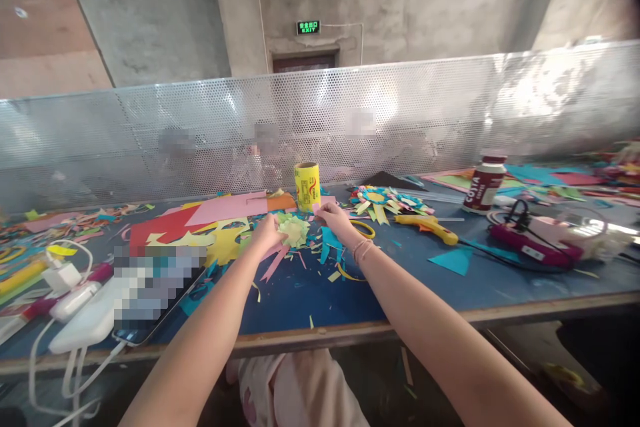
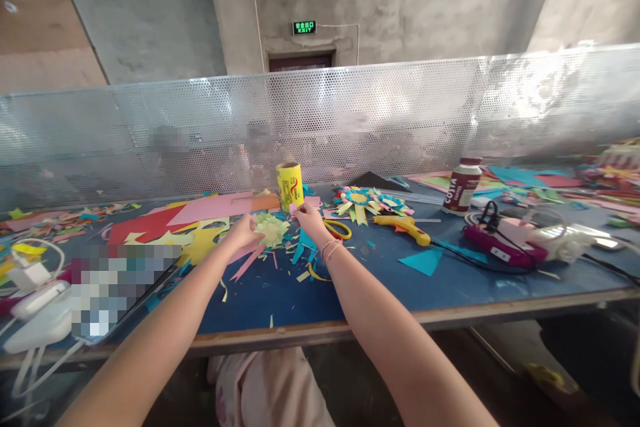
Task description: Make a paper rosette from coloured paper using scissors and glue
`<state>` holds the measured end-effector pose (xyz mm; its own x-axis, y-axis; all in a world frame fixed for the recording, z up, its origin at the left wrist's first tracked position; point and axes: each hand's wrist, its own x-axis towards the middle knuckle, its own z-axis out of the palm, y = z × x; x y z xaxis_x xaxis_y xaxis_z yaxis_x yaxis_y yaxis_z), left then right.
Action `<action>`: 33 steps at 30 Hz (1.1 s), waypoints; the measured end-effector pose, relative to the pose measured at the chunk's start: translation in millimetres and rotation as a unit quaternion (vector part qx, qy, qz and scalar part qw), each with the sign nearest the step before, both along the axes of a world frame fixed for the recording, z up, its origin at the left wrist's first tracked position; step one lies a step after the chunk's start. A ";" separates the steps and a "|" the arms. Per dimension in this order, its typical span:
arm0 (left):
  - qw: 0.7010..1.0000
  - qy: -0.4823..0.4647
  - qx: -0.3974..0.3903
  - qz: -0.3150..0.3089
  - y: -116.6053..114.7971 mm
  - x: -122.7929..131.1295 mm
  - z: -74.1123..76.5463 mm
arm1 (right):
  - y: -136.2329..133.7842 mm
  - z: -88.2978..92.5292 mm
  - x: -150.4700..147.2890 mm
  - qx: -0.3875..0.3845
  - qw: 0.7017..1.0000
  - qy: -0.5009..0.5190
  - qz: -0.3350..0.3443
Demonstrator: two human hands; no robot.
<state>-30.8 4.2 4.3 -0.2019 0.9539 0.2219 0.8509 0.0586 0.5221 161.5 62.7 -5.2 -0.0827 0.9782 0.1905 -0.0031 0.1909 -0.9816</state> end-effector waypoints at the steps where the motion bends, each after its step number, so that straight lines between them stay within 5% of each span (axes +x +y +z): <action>1: 1.000 -0.013 0.002 0.001 0.8 0.5 0.4 | 0.3 0.3 0.0 0.000 1.000 0.000 -0.004; 11: 0.992 -0.087 0.080 -0.052 5.2 9.1 1.0 | -2.7 4.0 6.0 0.091 0.996 -0.004 -0.005; 23: 0.970 -0.140 0.131 -0.152 -0.3 20.1 8.0 | -5.5 20.4 18.6 0.144 0.981 -0.101 -0.084; 33: 0.948 -0.138 0.185 -0.217 -5.6 21.4 12.6 | -7.5 24.7 18.4 0.164 0.983 -0.061 -0.049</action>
<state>-9.5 -1.4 16.9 0.0936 0.8278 0.5532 0.5801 -0.4969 0.6454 180.0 55.2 19.5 -0.0336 0.8698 0.4923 0.1446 0.4916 -0.8587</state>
